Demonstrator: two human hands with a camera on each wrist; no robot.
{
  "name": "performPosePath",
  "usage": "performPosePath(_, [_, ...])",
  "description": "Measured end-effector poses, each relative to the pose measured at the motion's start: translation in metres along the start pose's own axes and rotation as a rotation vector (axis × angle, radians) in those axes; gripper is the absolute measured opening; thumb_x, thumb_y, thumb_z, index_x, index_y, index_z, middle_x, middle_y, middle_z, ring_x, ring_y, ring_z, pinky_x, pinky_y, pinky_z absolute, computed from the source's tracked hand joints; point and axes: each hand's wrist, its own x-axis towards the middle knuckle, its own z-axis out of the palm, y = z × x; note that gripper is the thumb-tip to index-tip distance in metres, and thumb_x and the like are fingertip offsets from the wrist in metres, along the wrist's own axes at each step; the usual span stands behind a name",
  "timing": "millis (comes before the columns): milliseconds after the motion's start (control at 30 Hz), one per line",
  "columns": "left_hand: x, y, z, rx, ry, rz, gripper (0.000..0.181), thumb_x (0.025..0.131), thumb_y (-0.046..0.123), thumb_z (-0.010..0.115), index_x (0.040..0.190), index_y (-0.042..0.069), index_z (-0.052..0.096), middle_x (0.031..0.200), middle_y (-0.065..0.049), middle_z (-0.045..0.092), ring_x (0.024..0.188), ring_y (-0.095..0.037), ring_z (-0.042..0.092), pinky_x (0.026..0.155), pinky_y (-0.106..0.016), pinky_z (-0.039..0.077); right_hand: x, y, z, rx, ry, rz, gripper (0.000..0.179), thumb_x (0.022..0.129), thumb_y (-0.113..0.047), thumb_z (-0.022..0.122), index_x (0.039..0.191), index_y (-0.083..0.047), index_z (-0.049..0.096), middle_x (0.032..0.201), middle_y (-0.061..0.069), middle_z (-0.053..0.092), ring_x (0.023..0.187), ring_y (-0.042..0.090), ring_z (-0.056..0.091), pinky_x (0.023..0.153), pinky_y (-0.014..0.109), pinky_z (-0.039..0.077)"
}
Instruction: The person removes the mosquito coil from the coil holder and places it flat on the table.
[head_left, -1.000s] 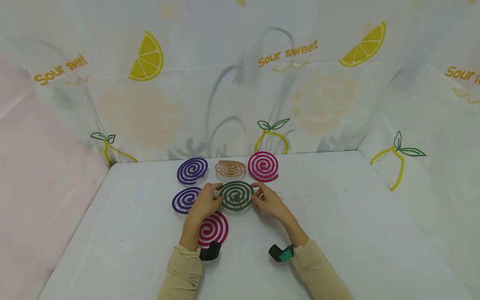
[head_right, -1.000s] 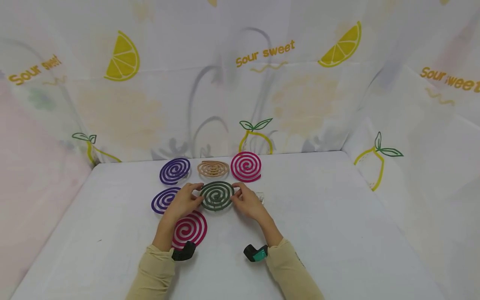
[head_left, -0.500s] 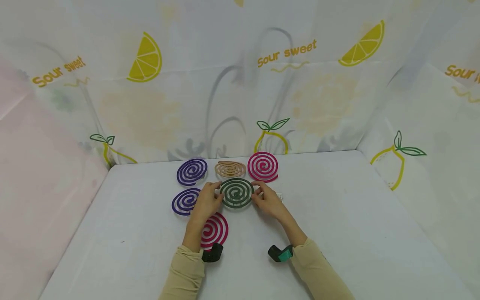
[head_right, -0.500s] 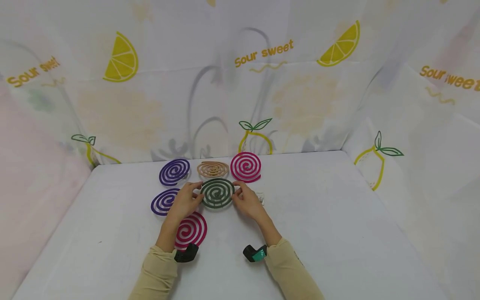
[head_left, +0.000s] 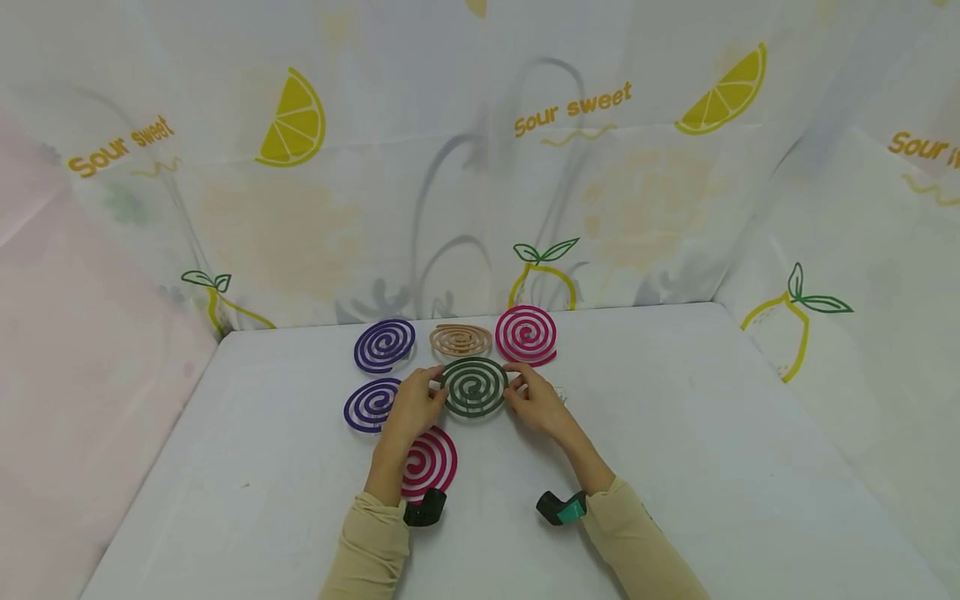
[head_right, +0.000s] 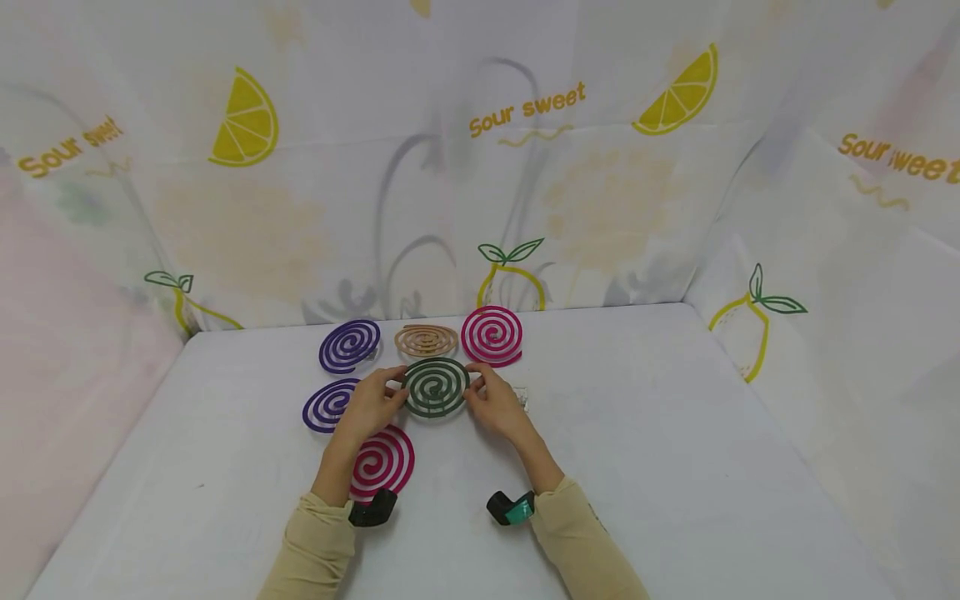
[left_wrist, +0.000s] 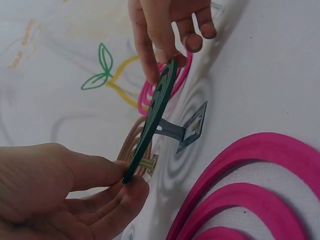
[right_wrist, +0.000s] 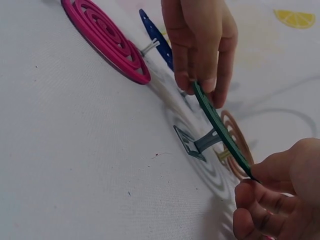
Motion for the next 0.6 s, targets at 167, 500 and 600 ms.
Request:
performPosePath(167, [0.0001, -0.0001, -0.0006, -0.017, -0.003, 0.001, 0.042, 0.088, 0.004, 0.06, 0.129, -0.003, 0.054, 0.115, -0.019, 0.062, 0.087, -0.024, 0.065, 0.067, -0.03, 0.053, 0.0, -0.0012, -0.0005, -0.003, 0.002, 0.01, 0.04, 0.091, -0.007, 0.059, 0.129, -0.007, 0.05, 0.093, 0.009, 0.06, 0.062, 0.009, 0.051, 0.058, 0.021, 0.042])
performPosePath(500, [-0.0009, 0.0002, -0.0013, -0.038, 0.002, 0.003, 0.042, 0.088, 0.003, 0.061, 0.129, -0.004, 0.054, 0.115, -0.019, 0.062, 0.088, -0.025, 0.065, 0.066, -0.029, 0.053, -0.0006, -0.002, -0.002, 0.038, -0.016, 0.028, 0.041, 0.091, -0.008, 0.058, 0.132, -0.008, 0.049, 0.096, 0.01, 0.059, 0.061, 0.011, 0.05, 0.053, 0.022, 0.041])
performPosePath(600, [-0.0012, 0.001, -0.0023, -0.041, 0.001, 0.001, 0.041, 0.088, 0.003, 0.06, 0.129, -0.003, 0.054, 0.115, -0.019, 0.061, 0.089, -0.026, 0.065, 0.065, -0.029, 0.053, -0.0011, -0.0025, -0.0025, 0.045, -0.018, 0.018, 0.041, 0.091, -0.007, 0.058, 0.131, -0.007, 0.049, 0.096, 0.011, 0.059, 0.061, 0.011, 0.05, 0.052, 0.022, 0.041])
